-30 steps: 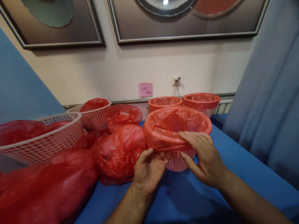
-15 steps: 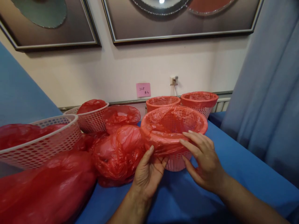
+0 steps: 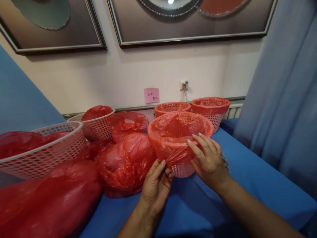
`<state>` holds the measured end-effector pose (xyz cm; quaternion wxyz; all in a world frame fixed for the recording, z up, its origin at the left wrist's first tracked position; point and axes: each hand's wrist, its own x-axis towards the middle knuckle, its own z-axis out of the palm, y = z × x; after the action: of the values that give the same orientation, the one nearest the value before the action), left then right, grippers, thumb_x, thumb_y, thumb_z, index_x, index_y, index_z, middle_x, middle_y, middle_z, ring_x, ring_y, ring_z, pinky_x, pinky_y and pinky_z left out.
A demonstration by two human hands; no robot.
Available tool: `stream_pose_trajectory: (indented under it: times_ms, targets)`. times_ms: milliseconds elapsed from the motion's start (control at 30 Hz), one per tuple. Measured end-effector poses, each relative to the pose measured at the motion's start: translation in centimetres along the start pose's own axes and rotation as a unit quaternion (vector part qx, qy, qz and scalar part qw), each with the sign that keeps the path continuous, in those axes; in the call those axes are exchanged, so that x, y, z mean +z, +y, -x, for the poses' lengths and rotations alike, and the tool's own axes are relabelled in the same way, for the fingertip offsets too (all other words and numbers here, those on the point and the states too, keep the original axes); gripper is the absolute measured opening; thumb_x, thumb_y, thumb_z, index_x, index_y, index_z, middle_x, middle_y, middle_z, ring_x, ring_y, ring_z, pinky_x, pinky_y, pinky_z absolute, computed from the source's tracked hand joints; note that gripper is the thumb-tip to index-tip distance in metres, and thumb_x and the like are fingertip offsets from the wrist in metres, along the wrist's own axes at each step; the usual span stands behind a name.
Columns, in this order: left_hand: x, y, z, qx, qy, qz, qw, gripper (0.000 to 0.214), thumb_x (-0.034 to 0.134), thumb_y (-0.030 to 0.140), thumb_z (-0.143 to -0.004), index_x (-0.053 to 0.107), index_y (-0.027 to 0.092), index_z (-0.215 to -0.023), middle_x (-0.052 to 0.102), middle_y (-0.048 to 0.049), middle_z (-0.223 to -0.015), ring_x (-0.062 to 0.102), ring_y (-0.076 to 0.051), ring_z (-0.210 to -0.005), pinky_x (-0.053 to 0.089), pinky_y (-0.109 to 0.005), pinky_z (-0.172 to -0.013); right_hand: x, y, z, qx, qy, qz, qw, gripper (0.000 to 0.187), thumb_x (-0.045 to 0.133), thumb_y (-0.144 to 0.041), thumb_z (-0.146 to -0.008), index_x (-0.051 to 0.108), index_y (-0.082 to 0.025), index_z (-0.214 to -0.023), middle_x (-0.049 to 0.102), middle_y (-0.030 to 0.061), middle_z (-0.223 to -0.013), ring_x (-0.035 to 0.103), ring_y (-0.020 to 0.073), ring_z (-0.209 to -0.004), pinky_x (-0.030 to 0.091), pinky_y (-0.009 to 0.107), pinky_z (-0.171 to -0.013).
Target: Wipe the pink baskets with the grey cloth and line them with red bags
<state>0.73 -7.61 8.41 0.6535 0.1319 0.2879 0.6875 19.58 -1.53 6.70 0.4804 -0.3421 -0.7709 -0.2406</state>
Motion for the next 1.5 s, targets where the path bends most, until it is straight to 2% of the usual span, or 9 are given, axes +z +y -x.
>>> stream_pose_trajectory:
  times_ms: [233, 467, 767, 933, 1033, 1167, 1233, 1367, 1500]
  targets:
    - [-0.1, 1.0, 0.1, 0.007, 0.077, 0.028, 0.997, 0.024, 0.048, -0.001, -0.098, 0.064, 0.013, -0.087, 0.068, -0.0002, -0.07, 0.067, -0.01, -0.053, 0.056, -0.019, -0.048, 0.4, 0.6, 0.5, -0.011, 0.045, -0.059, 0.997, 0.046, 0.053, -0.004, -0.095, 0.051, -0.019, -0.138, 0.062, 0.0186, -0.14, 0.052, 0.0321, -0.14, 0.045, 0.055, -0.11]
    - [-0.3, 0.8, 0.5, -0.048, 0.048, 0.039, 0.997, 0.027, 0.044, 0.009, -0.105, 0.065, 0.011, -0.088, 0.068, -0.003, -0.071, 0.067, -0.011, -0.054, 0.057, -0.021, -0.05, 0.8, 0.9, 1.4, -0.005, 0.043, -0.05, 0.998, 0.016, 0.064, -0.01, -0.092, 0.059, -0.021, -0.102, 0.053, 0.0165, -0.148, 0.049, 0.0349, -0.142, 0.043, 0.058, -0.111]
    - [-1.2, 0.5, 0.2, -0.032, 0.058, -0.003, 0.998, 0.021, 0.048, 0.002, -0.101, 0.065, 0.013, -0.093, 0.071, -0.0018, -0.077, 0.07, -0.011, -0.057, 0.056, -0.02, -0.05, 1.2, -0.2, 5.0, 0.0, 0.051, -0.033, 0.998, 0.018, 0.07, -0.009, -0.088, 0.065, -0.021, -0.099, 0.063, 0.0127, -0.134, 0.057, 0.0305, -0.129, 0.043, 0.05, -0.107]
    - [-2.1, 0.3, -0.2, -0.021, 0.064, -0.018, 0.998, 0.014, 0.062, -0.001, -0.091, 0.065, 0.013, -0.09, 0.071, -0.0011, -0.076, 0.071, -0.013, -0.062, 0.058, -0.022, -0.053, 1.6, -0.6, 6.4, 0.109, -0.001, -0.161, 0.981, 0.012, 0.064, -0.013, -0.094, 0.068, -0.022, -0.101, 0.07, 0.0112, -0.121, 0.064, 0.028, -0.115, 0.045, 0.048, -0.1]
    - [-2.6, -0.2, -0.5, -0.021, 0.055, -0.056, 0.997, 0.013, 0.073, 0.001, -0.084, 0.067, 0.012, -0.087, 0.069, 0.0002, -0.074, 0.069, -0.011, -0.062, 0.056, -0.019, -0.053, 1.4, -2.1, 6.1, 0.278, -0.067, -0.369, 0.884, 0.011, 0.061, -0.029, -0.098, 0.071, -0.024, -0.102, 0.073, 0.0068, -0.101, 0.069, 0.0209, -0.091, 0.053, 0.037, -0.083]
    - [-2.9, -0.6, -0.8, -0.015, 0.019, -0.095, 0.995, 0.023, 0.087, 0.006, -0.072, 0.069, 0.012, -0.086, 0.068, 0.001, -0.075, 0.064, -0.008, -0.062, 0.055, -0.017, -0.055, 1.4, -4.6, 4.3, 0.468, -0.151, -0.582, 0.648, 0.037, 0.072, -0.056, -0.087, 0.073, -0.022, -0.102, 0.073, 0.0038, -0.084, 0.064, 0.0159, -0.067, 0.049, 0.028, -0.062]
    - [-3.0, -0.7, -0.8, -0.022, 0.0, -0.114, 0.993, 0.028, 0.091, 0.009, -0.067, 0.071, 0.011, -0.086, 0.068, 0.0006, -0.074, 0.063, -0.008, -0.061, 0.054, -0.017, -0.056, 1.7, -5.4, 3.3, 0.512, -0.136, -0.632, 0.565, 0.045, 0.08, -0.06, -0.077, 0.073, -0.02, -0.096, 0.073, 0.0033, -0.084, 0.061, 0.0133, -0.063, 0.045, 0.026, -0.058]
    - [-3.1, -0.8, -0.6, -0.04, -0.025, -0.126, 0.991, 0.033, 0.094, 0.012, -0.064, 0.074, 0.01, -0.089, 0.069, -0.0004, -0.072, 0.063, -0.008, -0.061, 0.054, -0.017, -0.057, 2.2, -6.3, 2.1, 0.583, -0.053, -0.664, 0.466, 0.043, 0.091, -0.052, -0.066, 0.071, -0.019, -0.082, 0.065, -0.0027, -0.07, 0.051, 0.0085, -0.057, 0.04, 0.023, -0.055]
    - [-3.2, -0.6, -0.8, -0.033, -0.029, -0.078, 0.996, 0.022, 0.088, 0.012, -0.073, 0.074, 0.011, -0.091, 0.076, -0.0051, -0.087, 0.071, -0.013, -0.074, 0.059, -0.021, -0.065, 2.2, -6.7, 2.2, 0.594, -0.063, -0.677, 0.429, 0.043, 0.094, -0.049, -0.062, 0.071, -0.017, -0.08, 0.065, -0.0018, -0.07, 0.05, 0.0076, -0.056, 0.039, 0.022, -0.055]
